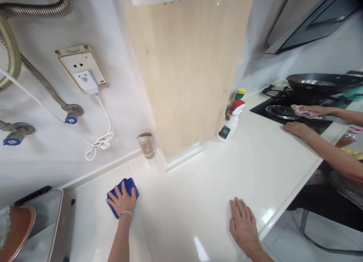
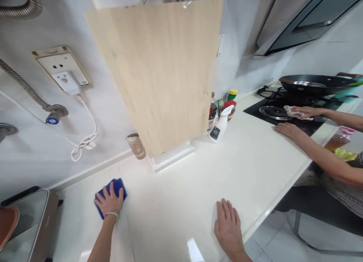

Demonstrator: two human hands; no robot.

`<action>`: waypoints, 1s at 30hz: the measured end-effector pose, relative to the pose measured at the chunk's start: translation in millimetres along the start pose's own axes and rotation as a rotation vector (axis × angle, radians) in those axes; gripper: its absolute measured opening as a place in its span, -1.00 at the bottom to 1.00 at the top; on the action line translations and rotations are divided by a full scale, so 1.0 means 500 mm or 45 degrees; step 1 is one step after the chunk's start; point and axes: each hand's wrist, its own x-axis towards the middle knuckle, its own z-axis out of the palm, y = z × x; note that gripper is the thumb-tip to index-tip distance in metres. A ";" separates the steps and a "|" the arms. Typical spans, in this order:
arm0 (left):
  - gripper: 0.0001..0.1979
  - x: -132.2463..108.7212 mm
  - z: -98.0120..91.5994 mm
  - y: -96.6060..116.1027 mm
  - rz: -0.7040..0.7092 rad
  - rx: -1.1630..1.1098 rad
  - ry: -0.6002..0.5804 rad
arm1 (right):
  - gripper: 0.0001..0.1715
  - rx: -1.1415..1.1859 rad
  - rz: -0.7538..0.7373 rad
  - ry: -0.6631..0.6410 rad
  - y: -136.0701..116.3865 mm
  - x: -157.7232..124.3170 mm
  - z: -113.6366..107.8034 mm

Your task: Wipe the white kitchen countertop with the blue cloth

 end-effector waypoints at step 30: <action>-0.37 -0.383 0.017 0.206 0.368 -0.467 -0.025 | -0.32 0.605 -0.625 -0.375 -0.074 0.185 -0.108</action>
